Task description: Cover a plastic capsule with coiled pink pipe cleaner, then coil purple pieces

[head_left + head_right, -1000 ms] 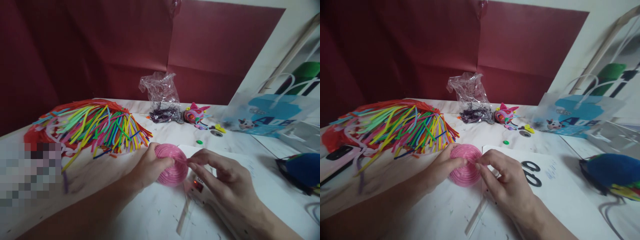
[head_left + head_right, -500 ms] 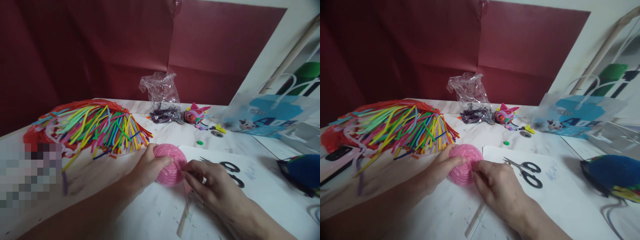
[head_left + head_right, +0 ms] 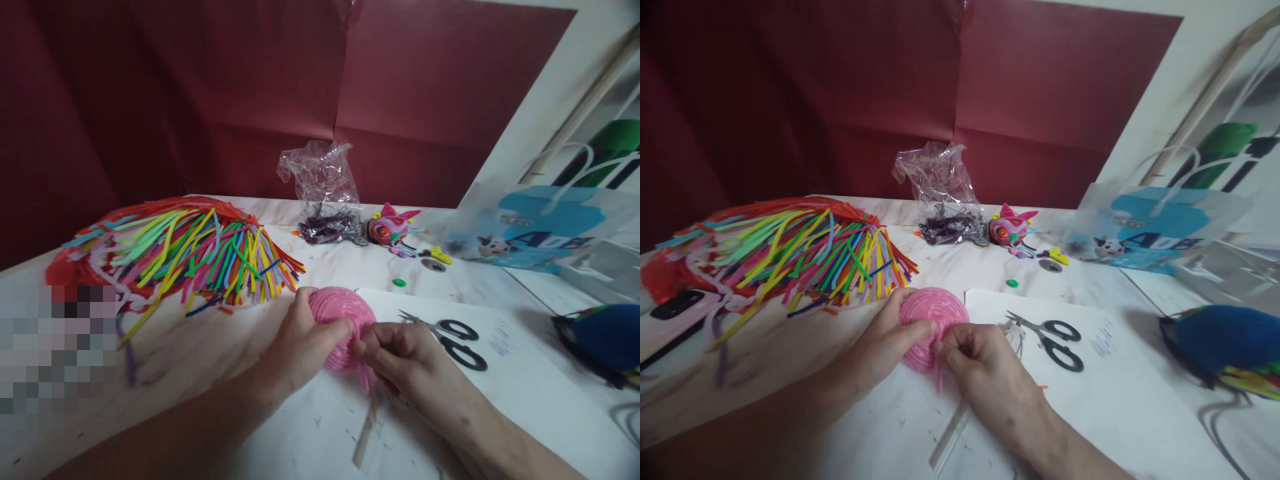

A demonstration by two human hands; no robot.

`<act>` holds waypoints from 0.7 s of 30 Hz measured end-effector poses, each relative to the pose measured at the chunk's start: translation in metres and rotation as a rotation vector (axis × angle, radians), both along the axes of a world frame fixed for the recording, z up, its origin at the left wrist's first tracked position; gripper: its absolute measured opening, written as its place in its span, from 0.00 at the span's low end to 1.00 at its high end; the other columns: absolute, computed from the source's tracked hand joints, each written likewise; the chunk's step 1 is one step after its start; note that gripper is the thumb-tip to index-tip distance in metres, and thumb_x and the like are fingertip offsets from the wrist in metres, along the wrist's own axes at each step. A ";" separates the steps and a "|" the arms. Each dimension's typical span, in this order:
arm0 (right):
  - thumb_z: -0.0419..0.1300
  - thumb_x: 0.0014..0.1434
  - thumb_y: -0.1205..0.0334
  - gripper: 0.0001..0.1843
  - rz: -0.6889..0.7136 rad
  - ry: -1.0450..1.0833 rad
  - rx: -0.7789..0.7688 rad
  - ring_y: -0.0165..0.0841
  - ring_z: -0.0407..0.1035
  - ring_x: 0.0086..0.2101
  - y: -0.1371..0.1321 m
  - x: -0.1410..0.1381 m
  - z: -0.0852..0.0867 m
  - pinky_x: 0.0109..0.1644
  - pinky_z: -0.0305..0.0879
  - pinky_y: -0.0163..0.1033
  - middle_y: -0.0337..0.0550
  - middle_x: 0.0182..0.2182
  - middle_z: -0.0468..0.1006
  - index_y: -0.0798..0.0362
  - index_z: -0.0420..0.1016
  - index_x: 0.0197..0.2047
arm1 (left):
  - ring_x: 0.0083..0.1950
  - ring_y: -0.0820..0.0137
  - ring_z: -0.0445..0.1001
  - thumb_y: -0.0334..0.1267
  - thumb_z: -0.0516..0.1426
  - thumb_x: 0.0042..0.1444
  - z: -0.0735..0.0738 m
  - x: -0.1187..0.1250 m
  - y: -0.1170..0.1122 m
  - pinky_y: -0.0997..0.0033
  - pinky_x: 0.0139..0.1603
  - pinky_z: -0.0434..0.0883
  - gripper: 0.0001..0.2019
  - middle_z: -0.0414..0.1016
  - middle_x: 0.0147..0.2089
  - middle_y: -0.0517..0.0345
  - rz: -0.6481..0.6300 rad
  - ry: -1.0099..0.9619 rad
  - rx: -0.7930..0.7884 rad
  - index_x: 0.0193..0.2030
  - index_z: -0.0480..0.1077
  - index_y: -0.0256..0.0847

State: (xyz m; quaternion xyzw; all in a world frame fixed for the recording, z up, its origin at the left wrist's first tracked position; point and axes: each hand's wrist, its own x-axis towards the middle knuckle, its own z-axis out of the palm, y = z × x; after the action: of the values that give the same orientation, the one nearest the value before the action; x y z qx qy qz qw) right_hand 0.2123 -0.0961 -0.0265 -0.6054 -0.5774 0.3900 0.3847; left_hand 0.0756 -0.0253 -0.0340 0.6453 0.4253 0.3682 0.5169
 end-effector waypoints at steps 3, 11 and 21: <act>0.54 0.57 0.55 0.20 0.018 0.042 -0.029 0.22 0.46 0.15 0.000 0.001 0.000 0.18 0.40 0.31 0.32 0.12 0.56 0.54 0.58 0.17 | 0.46 0.60 0.70 0.39 0.60 0.43 -0.002 -0.001 -0.001 0.64 0.45 0.66 0.23 0.72 0.42 0.51 0.007 -0.031 0.002 0.47 0.62 0.39; 0.52 0.60 0.61 0.09 0.029 -0.188 0.397 0.29 0.65 0.24 -0.003 0.019 0.020 0.27 0.61 0.31 0.40 0.24 0.72 0.55 0.71 0.33 | 0.42 0.63 0.71 0.37 0.59 0.45 0.007 0.001 0.000 0.66 0.41 0.67 0.19 0.72 0.42 0.52 -0.146 -0.041 -0.057 0.45 0.61 0.39; 0.48 0.56 0.78 0.20 0.460 -0.553 0.601 0.35 0.68 0.35 -0.008 0.030 0.023 0.36 0.66 0.37 0.49 0.35 0.71 0.53 0.73 0.46 | 0.39 0.65 0.70 0.36 0.59 0.45 0.004 -0.003 0.008 0.67 0.38 0.67 0.20 0.71 0.39 0.57 -0.235 0.028 -0.033 0.46 0.60 0.41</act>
State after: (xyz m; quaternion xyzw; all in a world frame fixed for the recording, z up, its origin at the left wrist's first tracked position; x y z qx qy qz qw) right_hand 0.2422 -0.1044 -0.0037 -0.4046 -0.8648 0.1049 0.2782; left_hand 0.0723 -0.0173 -0.0298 0.6872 0.3599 0.2886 0.5611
